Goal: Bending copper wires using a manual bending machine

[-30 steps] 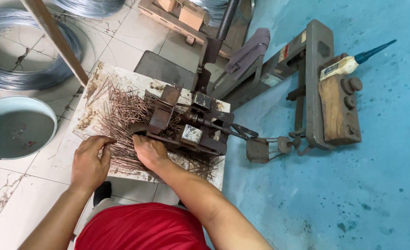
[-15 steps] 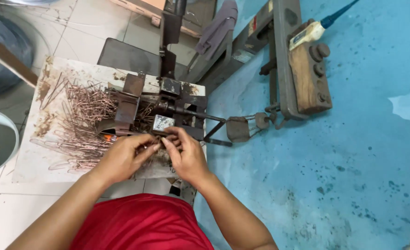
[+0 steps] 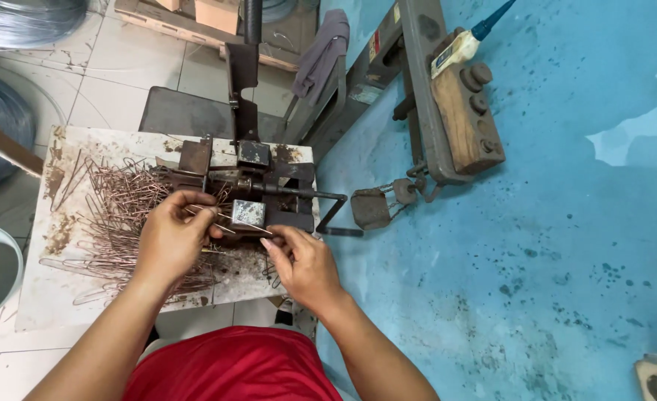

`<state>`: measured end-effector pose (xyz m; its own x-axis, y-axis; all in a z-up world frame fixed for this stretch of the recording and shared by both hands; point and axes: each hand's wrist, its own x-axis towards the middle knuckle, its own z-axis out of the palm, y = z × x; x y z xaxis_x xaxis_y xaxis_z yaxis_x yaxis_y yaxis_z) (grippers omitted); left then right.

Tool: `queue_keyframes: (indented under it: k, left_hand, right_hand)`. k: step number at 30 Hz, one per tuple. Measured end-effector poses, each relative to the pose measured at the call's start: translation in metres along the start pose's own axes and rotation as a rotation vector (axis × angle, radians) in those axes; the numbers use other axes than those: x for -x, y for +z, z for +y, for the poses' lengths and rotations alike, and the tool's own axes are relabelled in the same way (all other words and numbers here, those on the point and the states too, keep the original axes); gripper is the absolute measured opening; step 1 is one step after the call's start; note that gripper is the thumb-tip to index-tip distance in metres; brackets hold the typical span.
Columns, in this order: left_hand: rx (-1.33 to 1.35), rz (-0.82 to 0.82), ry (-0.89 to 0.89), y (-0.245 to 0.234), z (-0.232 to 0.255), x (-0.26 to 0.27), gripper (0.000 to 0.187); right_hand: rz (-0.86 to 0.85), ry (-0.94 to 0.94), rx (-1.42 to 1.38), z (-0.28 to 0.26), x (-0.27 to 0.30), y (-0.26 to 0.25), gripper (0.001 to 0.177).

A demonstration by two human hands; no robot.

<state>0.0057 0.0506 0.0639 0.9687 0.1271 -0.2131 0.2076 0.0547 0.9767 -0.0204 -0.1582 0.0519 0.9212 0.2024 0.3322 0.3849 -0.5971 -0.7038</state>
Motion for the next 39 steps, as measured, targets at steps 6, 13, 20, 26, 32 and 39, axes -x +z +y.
queue_keyframes:
  k: [6,13,20,26,32,39]
  left_hand:
    - [0.05,0.02,-0.035,0.003,-0.003,0.0,0.023]
    - [-0.336,0.076,0.206,-0.008,-0.018,-0.016,0.037]
    - [-0.711,0.013,0.417,-0.02,-0.016,-0.016,0.042]
    - [-1.165,-0.096,0.489,-0.026,-0.043,-0.035,0.051]
    - [-1.375,-0.191,0.42,-0.018,-0.027,-0.039,0.054]
    - [-1.341,-0.337,0.319,-0.01,0.006,-0.041,0.055]
  right_hand:
    - [0.006,0.011,0.014,0.006,-0.014,-0.003,0.012]
    - [-0.042,0.052,0.014,0.031,-0.069,-0.008,0.013]
    - [-0.142,0.031,0.136,0.033,-0.097,0.007,0.012]
    - [-0.165,0.083,0.079,0.033,-0.099,0.022,0.012]
    - [-0.127,0.042,0.048,0.052,-0.097,0.033,0.01]
    - [-0.042,-0.01,0.143,0.036,-0.082,0.043,0.009]
